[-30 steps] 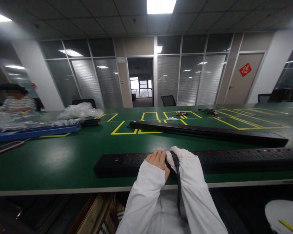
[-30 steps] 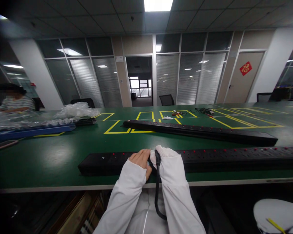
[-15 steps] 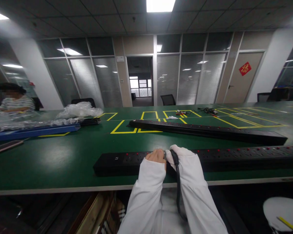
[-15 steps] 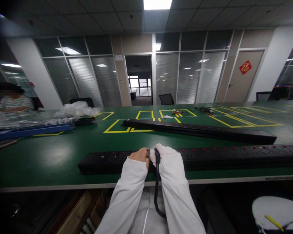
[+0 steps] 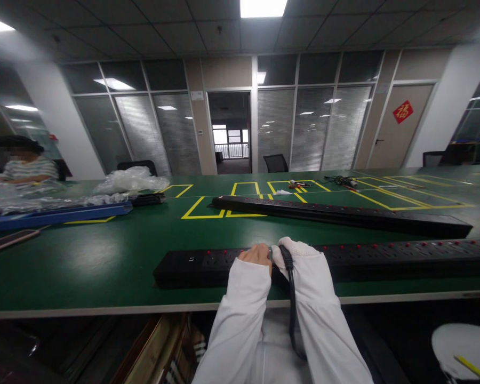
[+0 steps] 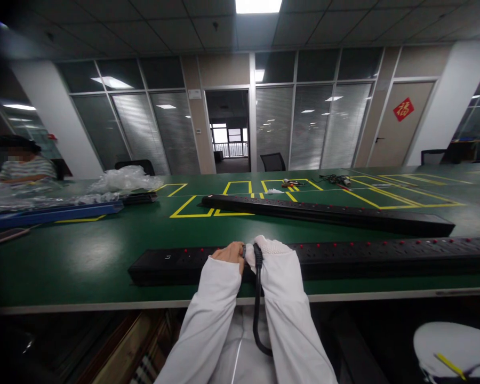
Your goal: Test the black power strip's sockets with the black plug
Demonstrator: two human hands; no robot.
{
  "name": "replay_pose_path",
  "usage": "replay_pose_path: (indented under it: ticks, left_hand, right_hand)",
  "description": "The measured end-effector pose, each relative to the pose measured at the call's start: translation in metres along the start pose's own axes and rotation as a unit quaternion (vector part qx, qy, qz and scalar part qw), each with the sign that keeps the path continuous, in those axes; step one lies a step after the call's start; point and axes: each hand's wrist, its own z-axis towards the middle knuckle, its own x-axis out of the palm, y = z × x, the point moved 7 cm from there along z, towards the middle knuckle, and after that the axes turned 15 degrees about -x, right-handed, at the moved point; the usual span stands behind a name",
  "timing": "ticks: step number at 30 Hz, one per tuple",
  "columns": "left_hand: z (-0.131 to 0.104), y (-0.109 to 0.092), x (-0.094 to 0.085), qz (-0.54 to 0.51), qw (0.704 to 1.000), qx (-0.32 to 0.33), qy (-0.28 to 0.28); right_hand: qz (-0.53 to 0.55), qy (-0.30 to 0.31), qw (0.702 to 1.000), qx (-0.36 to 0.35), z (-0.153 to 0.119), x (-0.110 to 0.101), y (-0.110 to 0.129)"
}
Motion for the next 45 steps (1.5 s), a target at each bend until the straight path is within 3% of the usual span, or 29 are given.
replay_pose_path:
  ticks: [12,19,27,35,41,45]
  left_hand:
    - [0.002,0.002,0.001,-0.014,0.999,-0.041,0.016]
    - [0.000,0.005,-0.002,-0.042,0.997,-0.069,-0.001]
    - [0.001,0.001,-0.007,-0.035,0.998,-0.051,-0.021]
    - [0.000,0.005,-0.002,-0.027,0.998,-0.061,-0.004]
    - [0.003,0.005,0.004,0.001,0.998,-0.054,0.013]
    - [0.005,0.003,-0.003,0.013,0.998,-0.062,0.024]
  right_hand:
    - [0.004,0.004,1.000,-0.012,-0.001,-0.011,-0.001]
    - [0.001,0.005,1.000,-0.016,-0.001,-0.007,0.000]
    - [-0.015,0.007,1.000,-0.004,-0.002,-0.010,0.001]
    - [-0.015,0.015,1.000,0.000,-0.015,-0.003,0.005]
    - [-0.009,0.011,1.000,-0.009,-0.006,-0.005,0.002]
    - [-0.002,0.010,1.000,-0.018,-0.004,-0.006,0.000]
